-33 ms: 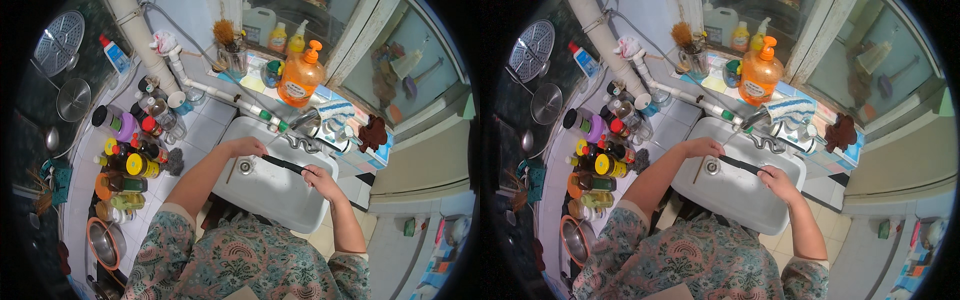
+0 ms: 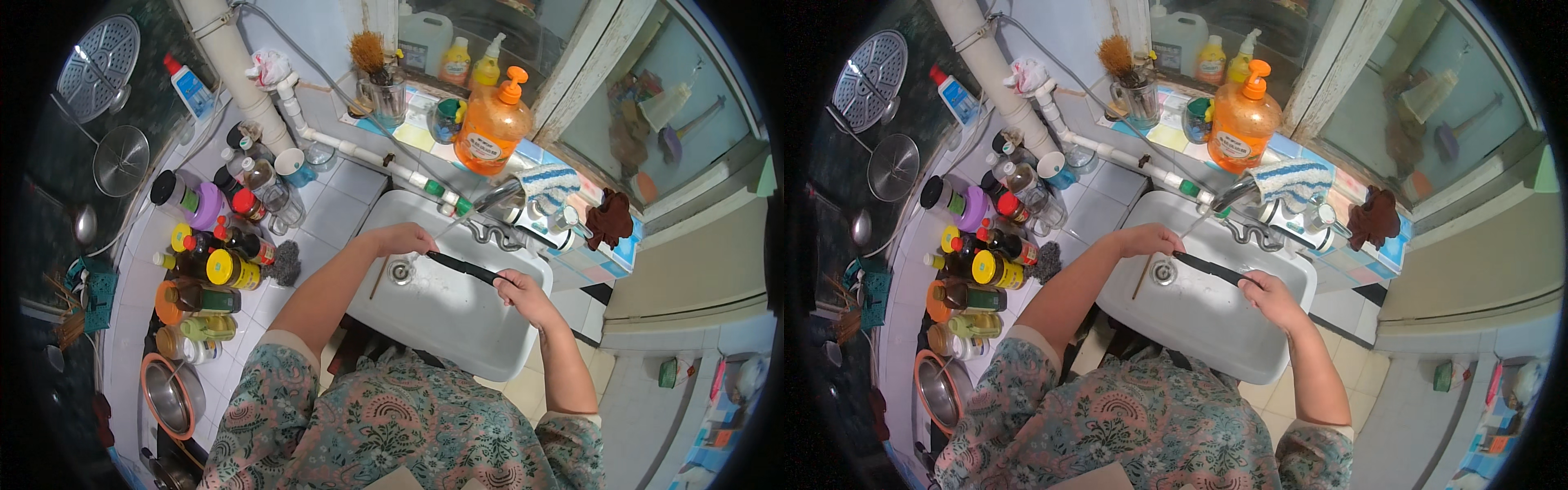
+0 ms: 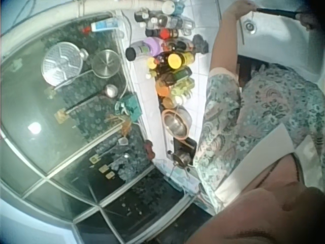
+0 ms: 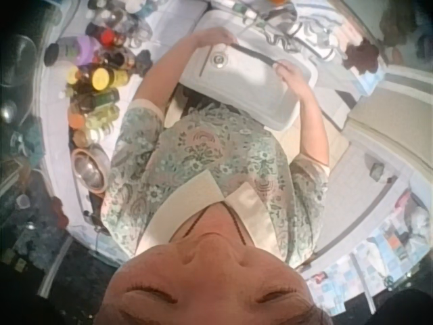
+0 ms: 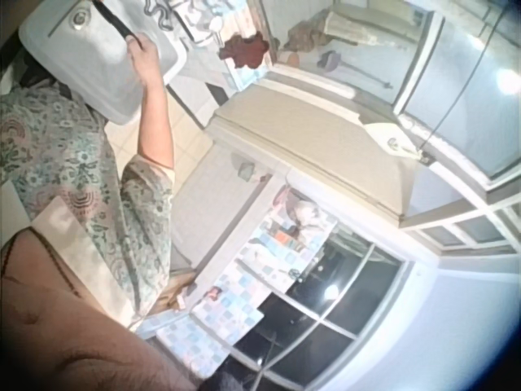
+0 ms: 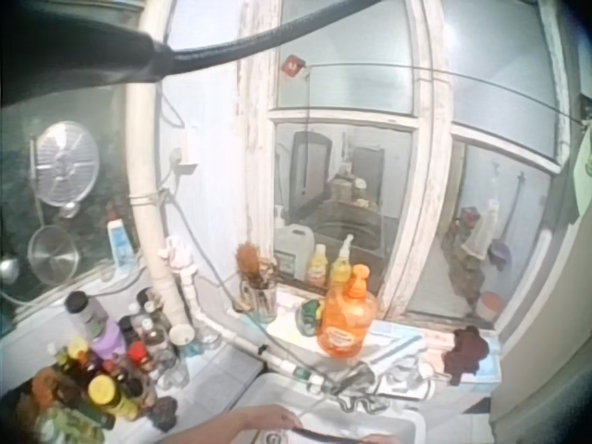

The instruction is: The person cleans the interior of a top-loading washing machine using a knife and a white cloth. They scrape the inner drum and the detergent dispenser area, then wipe the surfaces. The person also washes the knife and a brown cloth at the sink.

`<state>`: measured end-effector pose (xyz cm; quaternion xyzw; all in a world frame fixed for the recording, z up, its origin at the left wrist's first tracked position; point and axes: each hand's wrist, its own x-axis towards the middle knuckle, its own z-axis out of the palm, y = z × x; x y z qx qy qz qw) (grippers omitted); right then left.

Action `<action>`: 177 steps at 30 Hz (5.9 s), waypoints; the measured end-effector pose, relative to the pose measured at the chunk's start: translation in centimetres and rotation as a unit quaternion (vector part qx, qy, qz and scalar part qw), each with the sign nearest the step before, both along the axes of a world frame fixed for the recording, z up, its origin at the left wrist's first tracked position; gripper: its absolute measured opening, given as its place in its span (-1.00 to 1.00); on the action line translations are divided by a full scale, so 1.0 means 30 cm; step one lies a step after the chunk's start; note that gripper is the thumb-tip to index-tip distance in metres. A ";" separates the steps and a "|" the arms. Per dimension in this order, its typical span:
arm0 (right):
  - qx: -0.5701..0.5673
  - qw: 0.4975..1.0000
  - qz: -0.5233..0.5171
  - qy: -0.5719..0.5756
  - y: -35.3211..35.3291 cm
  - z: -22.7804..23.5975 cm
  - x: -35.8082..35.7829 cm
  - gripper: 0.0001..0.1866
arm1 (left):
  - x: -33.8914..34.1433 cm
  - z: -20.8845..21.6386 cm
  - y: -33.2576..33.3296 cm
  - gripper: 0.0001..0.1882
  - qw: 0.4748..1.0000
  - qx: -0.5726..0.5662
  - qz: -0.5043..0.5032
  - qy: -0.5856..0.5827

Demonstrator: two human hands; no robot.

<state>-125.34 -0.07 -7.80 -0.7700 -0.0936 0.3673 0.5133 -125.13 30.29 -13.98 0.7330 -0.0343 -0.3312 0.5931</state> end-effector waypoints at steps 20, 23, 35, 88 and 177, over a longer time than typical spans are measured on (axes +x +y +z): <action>-0.113 0.838 0.059 -0.530 0.092 -0.009 -0.048 -0.75 | -0.055 -0.146 0.088 -0.73 0.962 -0.022 0.273 -0.008; -0.116 0.801 0.044 -0.586 0.158 0.006 -0.054 -0.74 | -0.112 -0.169 0.121 -0.75 0.942 -0.018 0.335 0.005; -0.060 0.824 0.093 -0.555 0.399 -0.090 0.064 -0.78 | -0.358 -0.214 0.187 -0.79 0.859 -0.133 0.491 0.049; 0.152 0.885 -0.439 -0.039 -0.669 -0.011 -0.554 -0.61 | -0.164 -0.016 -0.118 -0.69 0.941 0.248 -0.227 -0.038; 0.328 0.494 -0.776 -0.215 -4.132 0.105 -2.384 -0.74 | -1.247 0.155 -3.745 -0.69 0.849 -0.370 0.197 0.322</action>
